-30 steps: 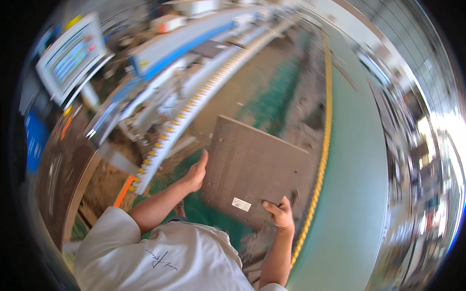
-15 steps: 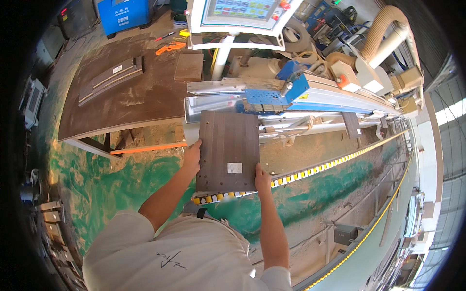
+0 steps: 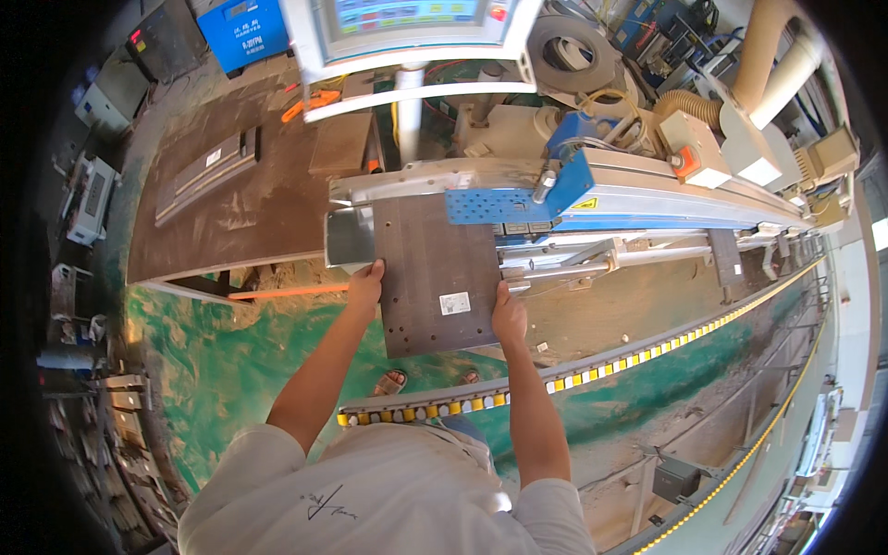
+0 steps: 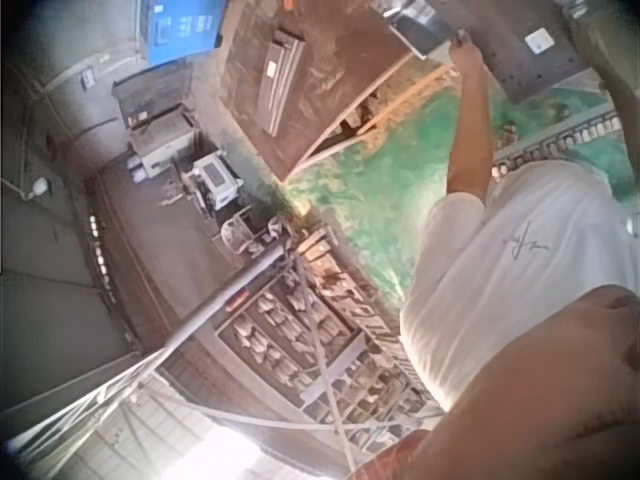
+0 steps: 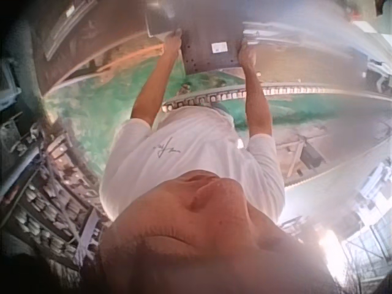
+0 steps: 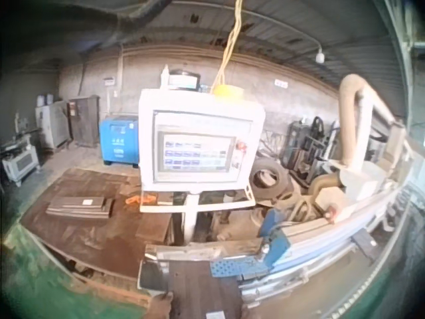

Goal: The person picks up a wooden board, places it into an edge banding machine, and then retrieves it from the other side before repeating the process.

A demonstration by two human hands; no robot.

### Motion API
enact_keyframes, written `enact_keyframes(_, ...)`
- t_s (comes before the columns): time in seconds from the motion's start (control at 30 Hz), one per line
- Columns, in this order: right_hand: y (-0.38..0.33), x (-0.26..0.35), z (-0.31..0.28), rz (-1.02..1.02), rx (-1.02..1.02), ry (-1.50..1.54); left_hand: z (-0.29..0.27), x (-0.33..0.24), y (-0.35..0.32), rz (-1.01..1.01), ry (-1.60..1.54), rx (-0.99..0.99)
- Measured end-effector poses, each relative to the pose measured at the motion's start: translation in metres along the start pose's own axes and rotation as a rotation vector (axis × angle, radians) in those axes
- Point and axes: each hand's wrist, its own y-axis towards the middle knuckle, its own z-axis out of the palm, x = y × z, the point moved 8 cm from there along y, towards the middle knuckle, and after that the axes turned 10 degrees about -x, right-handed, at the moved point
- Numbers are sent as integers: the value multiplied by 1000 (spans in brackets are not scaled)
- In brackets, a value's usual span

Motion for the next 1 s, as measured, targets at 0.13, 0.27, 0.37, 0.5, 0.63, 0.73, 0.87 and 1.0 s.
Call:
enact_keyframes(0.13,35,-35,-25,-16,15,12,49,-16,-24,-53,-60,8)
enact_keyframes(0.27,72,-74,-50,17,38,59,105,-28,-46,-142,-80,15)
enact_keyframes(0.37,87,-91,-73,53,19,62,135,-41,-64,-207,-135,55)
enact_keyframes(0.5,114,-113,-95,7,21,15,173,-54,-83,-223,-135,78)
enact_keyframes(0.63,144,-144,-115,30,-15,34,217,-64,-94,-203,-94,77)
enact_keyframes(0.73,161,-169,-138,62,-57,-17,248,-67,-102,-170,-9,11)
enact_keyframes(0.87,133,-175,-204,50,-339,205,280,-52,-96,-132,-10,-7)
enact_keyframes(1.0,61,-242,-240,105,-571,544,321,-56,-102,-104,81,14)
